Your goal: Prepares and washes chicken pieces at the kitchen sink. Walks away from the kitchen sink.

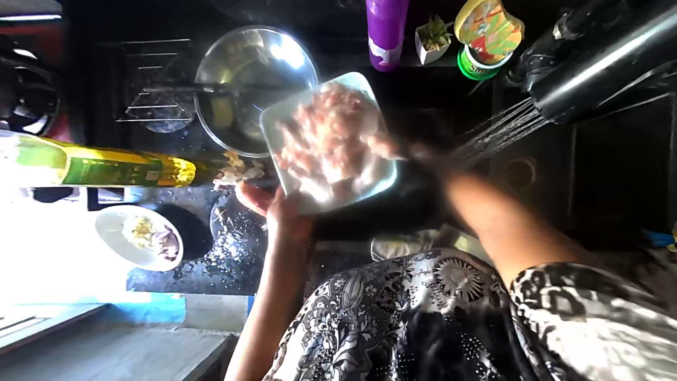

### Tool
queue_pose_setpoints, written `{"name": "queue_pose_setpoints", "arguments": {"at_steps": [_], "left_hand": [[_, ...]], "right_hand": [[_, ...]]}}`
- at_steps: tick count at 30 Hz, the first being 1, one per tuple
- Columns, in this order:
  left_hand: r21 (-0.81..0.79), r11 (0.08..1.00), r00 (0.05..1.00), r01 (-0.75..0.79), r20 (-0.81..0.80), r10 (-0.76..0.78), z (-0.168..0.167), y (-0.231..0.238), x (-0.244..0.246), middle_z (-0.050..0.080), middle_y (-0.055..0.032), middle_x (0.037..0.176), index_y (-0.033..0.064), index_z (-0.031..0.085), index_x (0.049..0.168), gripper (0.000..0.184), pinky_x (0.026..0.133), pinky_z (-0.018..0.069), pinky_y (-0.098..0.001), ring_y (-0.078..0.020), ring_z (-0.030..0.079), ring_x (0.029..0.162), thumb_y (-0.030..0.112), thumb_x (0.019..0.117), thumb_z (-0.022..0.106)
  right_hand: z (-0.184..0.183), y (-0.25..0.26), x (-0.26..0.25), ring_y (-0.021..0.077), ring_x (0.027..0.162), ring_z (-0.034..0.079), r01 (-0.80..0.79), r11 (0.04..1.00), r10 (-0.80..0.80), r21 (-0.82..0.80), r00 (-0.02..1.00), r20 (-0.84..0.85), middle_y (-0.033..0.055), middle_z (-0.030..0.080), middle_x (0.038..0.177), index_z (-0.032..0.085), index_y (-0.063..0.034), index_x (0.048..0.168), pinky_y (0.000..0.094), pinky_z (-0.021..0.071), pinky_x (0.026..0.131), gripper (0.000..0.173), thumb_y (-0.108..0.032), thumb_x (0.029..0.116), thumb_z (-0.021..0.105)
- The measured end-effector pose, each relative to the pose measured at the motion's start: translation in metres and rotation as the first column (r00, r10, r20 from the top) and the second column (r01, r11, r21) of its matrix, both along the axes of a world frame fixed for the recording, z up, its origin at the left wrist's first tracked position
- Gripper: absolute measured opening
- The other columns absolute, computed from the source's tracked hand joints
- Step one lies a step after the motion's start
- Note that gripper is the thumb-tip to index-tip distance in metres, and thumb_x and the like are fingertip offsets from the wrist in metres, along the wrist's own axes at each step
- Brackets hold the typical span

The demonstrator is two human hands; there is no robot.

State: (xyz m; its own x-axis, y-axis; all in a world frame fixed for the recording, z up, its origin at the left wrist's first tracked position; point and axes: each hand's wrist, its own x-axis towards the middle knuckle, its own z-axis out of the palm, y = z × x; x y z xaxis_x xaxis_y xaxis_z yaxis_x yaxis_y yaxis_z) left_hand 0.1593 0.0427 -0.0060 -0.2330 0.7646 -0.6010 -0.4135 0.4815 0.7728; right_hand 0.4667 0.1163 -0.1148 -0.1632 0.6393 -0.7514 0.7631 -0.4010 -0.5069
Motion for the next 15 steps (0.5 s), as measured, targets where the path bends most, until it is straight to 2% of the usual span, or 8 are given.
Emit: {"name": "queue_pose_setpoints", "arguments": {"at_steps": [2, 3, 4, 6, 8, 11, 13, 15], "left_hand": [[0.045, 0.999, 1.0, -0.018, -0.01, 0.018, 0.001, -0.002, -0.006, 0.069, -0.0087, 0.106, 0.0094, 0.053, 0.132, 0.028, 0.076, 0.0612, -0.0421, -0.0195, 0.07, 0.091, 0.006, 0.1045, 0.047], [0.061, 0.998, 1.0, -0.025, -0.014, 0.026, 0.001, -0.002, -0.009, 0.069, -0.0088, 0.104, 0.0093, 0.053, 0.13, 0.027, 0.076, 0.0614, -0.0423, -0.0195, 0.07, 0.09, 0.006, 0.1043, 0.047], [0.065, 0.997, 0.999, -0.034, -0.024, 0.036, 0.001, -0.003, -0.01, 0.069, -0.0077, 0.101, 0.0099, 0.053, 0.128, 0.024, 0.074, 0.0615, -0.0409, -0.0185, 0.07, 0.087, 0.007, 0.1046, 0.047], [0.052, 0.996, 0.996, -0.073, -0.045, 0.075, 0.002, -0.005, -0.011, 0.067, -0.0068, 0.097, 0.0103, 0.053, 0.124, 0.022, 0.071, 0.061, -0.0384, -0.017, 0.069, 0.084, 0.007, 0.104, 0.045], [0.037, 0.995, 0.994, -0.097, -0.048, 0.098, 0.002, -0.007, -0.012, 0.068, -0.0078, 0.1, 0.0098, 0.052, 0.128, 0.025, 0.074, 0.0611, -0.0402, -0.0179, 0.07, 0.086, 0.006, 0.1042, 0.047], [0.027, 0.995, 0.995, -0.091, -0.046, 0.092, -0.002, -0.008, -0.015, 0.068, -0.0074, 0.101, 0.0105, 0.052, 0.129, 0.025, 0.074, 0.0616, -0.0405, -0.0179, 0.07, 0.087, 0.007, 0.1045, 0.048], [0.035, 0.997, 0.996, -0.076, -0.047, 0.077, -0.003, -0.009, -0.016, 0.068, -0.0065, 0.101, 0.0109, 0.053, 0.129, 0.025, 0.075, 0.0613, -0.0401, -0.0173, 0.07, 0.087, 0.007, 0.1046, 0.047], [0.034, 0.996, 0.996, -0.077, -0.037, 0.078, -0.002, -0.01, -0.015, 0.069, -0.0063, 0.101, 0.0107, 0.054, 0.129, 0.025, 0.075, 0.0614, -0.0397, -0.0171, 0.07, 0.088, 0.006, 0.1045, 0.048]], "right_hand": [[-0.035, -0.026, -0.026, 0.0372, 0.124, 0.061, 0.232, 0.891, -0.25, 0.391, 0.968, -0.004, 0.0216, 0.065, 0.132, 0.063, -0.0054, 0.136, 0.0586, 0.0475, 0.107, 0.052, -0.036, 0.0946, 0.071], [-0.026, -0.03, -0.035, 0.0416, 0.126, 0.059, 0.276, 0.858, -0.299, 0.434, 0.954, -0.014, 0.0237, 0.064, 0.133, 0.064, -0.0072, 0.136, 0.0633, 0.0453, 0.106, 0.057, -0.04, 0.0913, 0.074], [0.007, -0.034, -0.044, 0.0405, 0.133, 0.054, 0.284, 0.879, -0.304, 0.383, 0.953, -0.01, 0.0228, 0.06, 0.139, 0.062, -0.0087, 0.14, 0.0609, 0.0415, 0.111, 0.057, -0.04, 0.093, 0.073], [0.072, -0.05, -0.061, 0.0402, 0.138, 0.049, 0.23, 0.937, -0.232, 0.265, 0.972, -0.022, 0.0254, 0.055, 0.145, 0.056, 0.0003, 0.142, 0.0555, 0.0374, 0.116, 0.047, -0.026, 0.1041, 0.06], [0.09, -0.072, -0.071, 0.0405, 0.138, 0.05, 0.201, 0.96, -0.189, 0.197, 0.979, -0.075, 0.0286, 0.054, 0.145, 0.052, 0.0069, 0.143, 0.0504, 0.0372, 0.117, 0.041, -0.012, 0.1072, 0.052], [0.038, -0.097, -0.053, 0.04, 0.143, 0.045, -0.014, 0.997, 0.015, -0.074, 1.0, 0.007, 0.0279, 0.049, 0.15, 0.05, 0.0092, 0.144, 0.0513, 0.0325, 0.121, 0.043, -0.016, 0.1095, 0.049], [-0.045, -0.112, -0.033, 0.0459, 0.128, 0.057, -0.246, 0.961, 0.239, 0.124, 0.969, 0.067, 0.0299, 0.061, 0.134, 0.062, 0.007, 0.131, 0.0617, 0.0414, 0.11, 0.041, -0.023, 0.1044, 0.057], [-0.072, -0.1, -0.015, 0.042, 0.139, 0.048, -0.475, 0.879, 0.465, 0.044, 0.874, 0.141, 0.0233, 0.054, 0.148, 0.057, -0.0022, 0.143, 0.0611, 0.0353, 0.116, 0.046, -0.025, 0.1032, 0.062]]}}
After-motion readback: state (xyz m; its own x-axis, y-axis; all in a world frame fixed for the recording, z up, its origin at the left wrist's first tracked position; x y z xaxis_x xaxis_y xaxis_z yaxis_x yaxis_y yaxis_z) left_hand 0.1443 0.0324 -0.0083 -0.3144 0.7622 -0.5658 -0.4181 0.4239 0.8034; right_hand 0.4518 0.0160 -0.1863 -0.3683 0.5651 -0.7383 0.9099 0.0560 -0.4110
